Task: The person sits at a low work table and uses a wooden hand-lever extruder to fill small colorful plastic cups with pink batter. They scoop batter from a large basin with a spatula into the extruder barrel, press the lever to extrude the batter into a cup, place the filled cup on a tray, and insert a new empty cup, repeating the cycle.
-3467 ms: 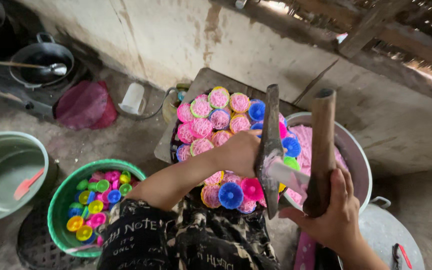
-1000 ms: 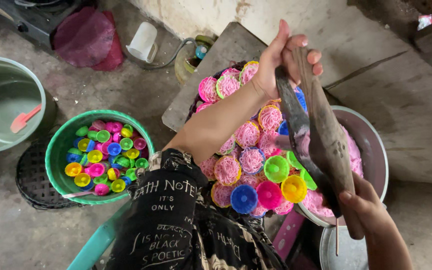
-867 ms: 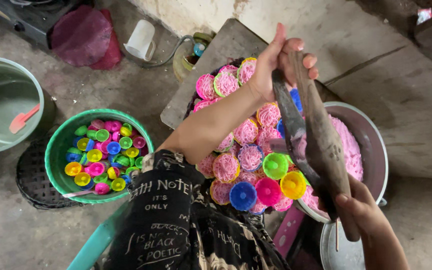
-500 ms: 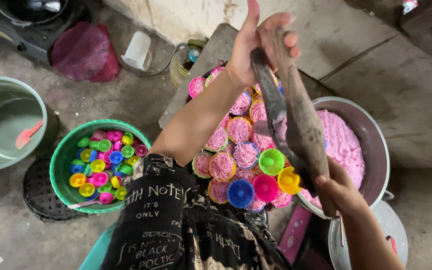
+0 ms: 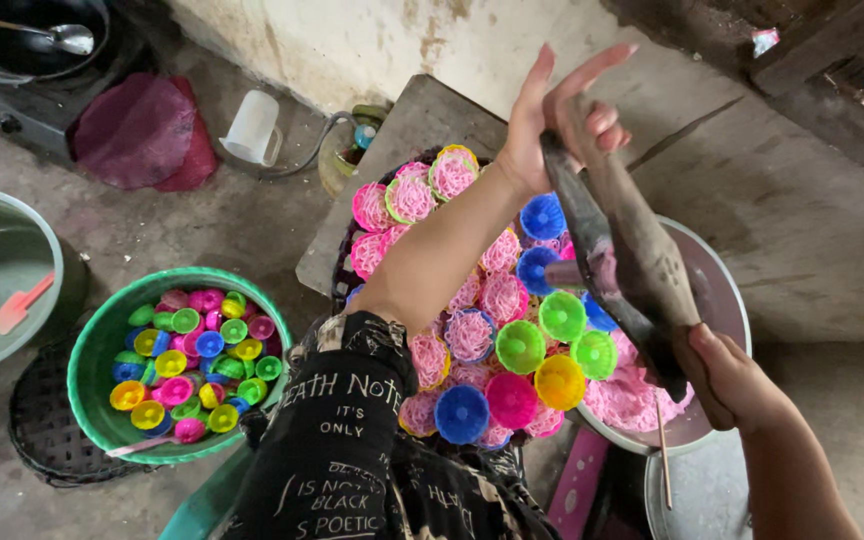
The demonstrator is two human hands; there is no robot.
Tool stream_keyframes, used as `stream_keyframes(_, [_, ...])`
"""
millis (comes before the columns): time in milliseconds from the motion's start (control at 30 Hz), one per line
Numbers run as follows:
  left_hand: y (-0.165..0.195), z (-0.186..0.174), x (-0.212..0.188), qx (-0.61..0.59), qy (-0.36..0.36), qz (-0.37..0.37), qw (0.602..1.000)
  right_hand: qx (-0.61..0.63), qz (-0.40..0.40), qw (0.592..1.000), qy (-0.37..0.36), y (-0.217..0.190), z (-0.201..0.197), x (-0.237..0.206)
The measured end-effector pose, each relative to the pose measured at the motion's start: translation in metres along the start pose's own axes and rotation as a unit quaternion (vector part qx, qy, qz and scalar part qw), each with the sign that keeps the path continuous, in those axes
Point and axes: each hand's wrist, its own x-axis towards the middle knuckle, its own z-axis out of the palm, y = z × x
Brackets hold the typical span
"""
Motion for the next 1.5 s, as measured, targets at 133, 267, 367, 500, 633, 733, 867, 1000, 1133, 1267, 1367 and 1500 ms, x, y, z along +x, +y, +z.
stream_keyframes(133, [-0.007, -0.030, -0.007, -0.021, 0.050, -0.002, 0.999, -0.040, 0.038, 0.998, 0.037, 0.006, 0.007, 0.006])
stream_keyframes(267, [0.007, -0.044, -0.012, 0.002, 0.088, -0.003, 0.996, -0.037, 0.015, 0.999, 0.020, 0.000, 0.030, 0.015])
stream_keyframes(367, [0.020, -0.046, -0.006, 0.027, 0.093, 0.013, 0.995, -0.073, 0.031, 0.995, 0.059, -0.023, 0.046, 0.018])
stream_keyframes(500, [0.018, -0.046, 0.004, 0.025, 0.110, 0.025, 0.993, -0.109, 0.050, 0.985, 0.122, -0.055, 0.060, 0.012])
stream_keyframes(633, [0.000, -0.047, 0.001, 0.017, 0.136, 0.019, 0.990, -0.114, 0.054, 0.982, 0.143, -0.062, 0.063, -0.004])
stream_keyframes(733, [-0.005, -0.047, -0.006, 0.020, 0.147, 0.024, 0.989, -0.102, 0.061, 0.984, 0.132, -0.053, 0.067, -0.010])
stream_keyframes(867, [0.006, -0.044, -0.010, 0.040, 0.140, 0.042, 0.988, -0.103, 0.040, 0.983, 0.146, -0.046, 0.082, 0.000])
stream_keyframes(1000, [0.017, -0.038, -0.002, 0.071, 0.158, 0.055, 0.983, -0.120, -0.005, 0.980, 0.159, -0.058, 0.087, 0.007])
stream_keyframes(1133, [0.004, -0.035, 0.002, 0.056, 0.151, 0.052, 0.986, -0.225, 0.034, 0.954, 0.198, -0.069, 0.081, -0.005])
stream_keyframes(1267, [-0.011, -0.037, -0.011, 0.041, 0.154, 0.041, 0.986, -0.130, 0.023, 0.972, 0.192, -0.057, 0.090, -0.017])
stream_keyframes(1367, [-0.003, -0.036, -0.021, 0.044, 0.142, 0.040, 0.988, -0.136, 0.031, 0.974, 0.178, -0.045, 0.105, -0.016])
stream_keyframes(1500, [0.024, -0.020, -0.018, 0.095, 0.103, 0.036, 0.990, -0.098, -0.071, 0.983, 0.137, -0.042, 0.122, -0.002])
